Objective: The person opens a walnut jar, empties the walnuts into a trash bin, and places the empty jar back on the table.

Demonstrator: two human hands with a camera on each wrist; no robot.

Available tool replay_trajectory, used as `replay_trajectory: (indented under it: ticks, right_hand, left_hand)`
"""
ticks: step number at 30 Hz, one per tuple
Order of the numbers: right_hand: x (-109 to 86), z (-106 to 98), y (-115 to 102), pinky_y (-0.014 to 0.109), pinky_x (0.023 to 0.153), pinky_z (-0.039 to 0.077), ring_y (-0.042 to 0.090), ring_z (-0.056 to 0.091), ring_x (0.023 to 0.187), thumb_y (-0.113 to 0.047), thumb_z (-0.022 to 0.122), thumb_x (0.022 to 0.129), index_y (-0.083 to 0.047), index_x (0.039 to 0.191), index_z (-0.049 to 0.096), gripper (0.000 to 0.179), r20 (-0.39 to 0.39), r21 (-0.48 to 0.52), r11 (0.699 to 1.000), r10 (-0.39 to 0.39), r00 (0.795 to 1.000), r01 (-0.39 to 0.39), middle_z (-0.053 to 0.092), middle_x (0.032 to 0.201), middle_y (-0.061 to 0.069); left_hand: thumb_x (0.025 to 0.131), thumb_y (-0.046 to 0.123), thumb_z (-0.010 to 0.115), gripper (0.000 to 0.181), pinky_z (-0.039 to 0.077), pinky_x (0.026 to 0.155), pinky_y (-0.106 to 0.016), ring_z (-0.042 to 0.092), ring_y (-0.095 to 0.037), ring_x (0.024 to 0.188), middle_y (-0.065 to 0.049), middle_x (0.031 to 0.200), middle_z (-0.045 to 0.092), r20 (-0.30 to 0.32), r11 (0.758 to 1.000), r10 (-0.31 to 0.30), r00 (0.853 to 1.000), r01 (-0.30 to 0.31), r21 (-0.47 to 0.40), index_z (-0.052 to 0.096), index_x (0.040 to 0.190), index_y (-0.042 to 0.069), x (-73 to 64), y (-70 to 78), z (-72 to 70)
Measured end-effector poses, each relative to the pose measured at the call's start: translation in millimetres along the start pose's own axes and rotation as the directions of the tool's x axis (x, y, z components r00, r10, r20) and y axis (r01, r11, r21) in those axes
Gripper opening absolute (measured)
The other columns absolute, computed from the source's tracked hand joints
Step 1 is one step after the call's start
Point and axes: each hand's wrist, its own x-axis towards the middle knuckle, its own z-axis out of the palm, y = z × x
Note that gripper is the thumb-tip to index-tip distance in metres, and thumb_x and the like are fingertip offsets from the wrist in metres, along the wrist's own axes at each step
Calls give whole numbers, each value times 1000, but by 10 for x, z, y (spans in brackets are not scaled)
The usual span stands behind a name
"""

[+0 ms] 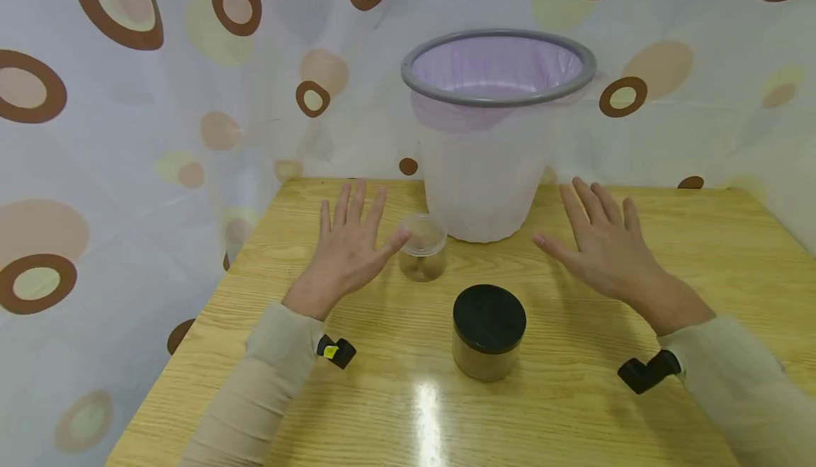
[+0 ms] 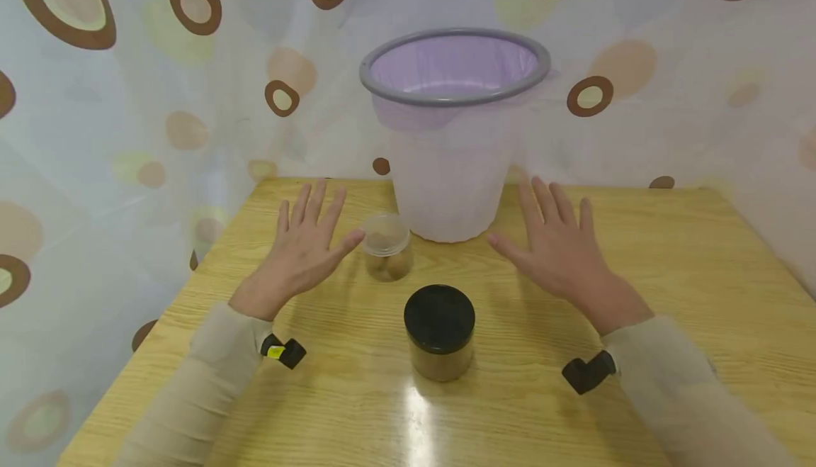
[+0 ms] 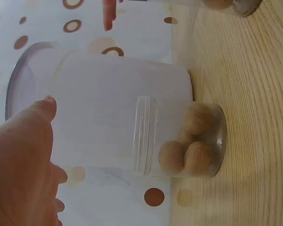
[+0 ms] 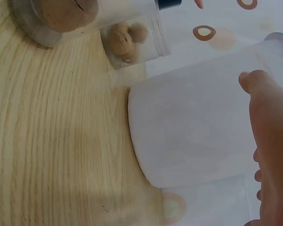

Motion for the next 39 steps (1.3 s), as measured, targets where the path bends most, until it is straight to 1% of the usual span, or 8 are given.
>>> replay_trajectory:
  ticks: [8,12,14,19,23,31,36,39]
  right_hand:
    - [-61,124,15,73,112,-5,48,-2,151,-58,41,100,-11,160,-2,88,54,136,990,-32,998,25,-4,166,19]
    - [-89,210,-9,71,113,6,50,7,149,-51,42,102,-8,160,6,81,35,227,971,-86,996,76,5,165,22]
    - [-123,233,-35,71,113,10,49,10,149,-46,43,103,-9,160,10,76,32,304,948,-112,993,97,8,165,21]
    - [-249,284,-93,71,112,14,45,11,150,-36,41,106,-15,160,17,63,60,499,859,-167,984,115,14,165,16]
    - [-357,340,-129,70,111,17,43,15,149,-30,37,108,-15,159,19,56,80,583,801,-221,972,135,20,163,16]
    - [-493,407,-268,68,109,26,38,27,147,-26,23,110,-22,158,23,47,96,694,705,-296,950,149,29,161,10]
    - [-570,445,-334,73,106,25,43,30,144,-20,23,110,-24,158,23,48,128,762,636,-332,935,122,30,160,13]
    - [-607,477,-370,74,105,25,46,29,144,-24,27,110,-23,158,21,49,180,785,616,-332,926,69,27,161,15]
  left_hand:
    - [96,72,23,84,-5,120,-61,-9,-35,154,-13,168,-5,-13,999,43,999,-43,-11,8,161,21,-13,108,23]
    - [97,71,26,82,-3,121,-61,-7,-35,154,-12,168,-1,-12,996,78,997,-79,-35,10,161,21,-39,187,48]
    - [98,69,28,82,-2,121,-60,-6,-35,154,-12,168,0,-16,993,104,994,-105,-47,11,161,20,-52,243,58]
    - [99,65,31,78,1,122,-59,-4,-35,155,-12,167,5,-25,984,174,984,-175,-34,14,161,20,-77,395,72]
    - [101,61,36,74,6,123,-58,2,-36,154,-12,166,13,-39,972,230,972,-231,-28,20,159,19,-115,511,101]
    - [102,53,43,70,19,122,-51,25,-37,148,-15,155,35,-103,930,363,926,-367,-20,29,155,10,-219,697,145]
    - [102,55,40,70,28,119,-47,32,-30,144,-10,154,36,-39,917,392,919,-394,-67,28,156,12,-271,808,179]
    - [101,58,38,72,33,116,-47,33,-28,143,-8,155,35,5,913,397,918,-395,-101,25,158,15,-303,866,222]
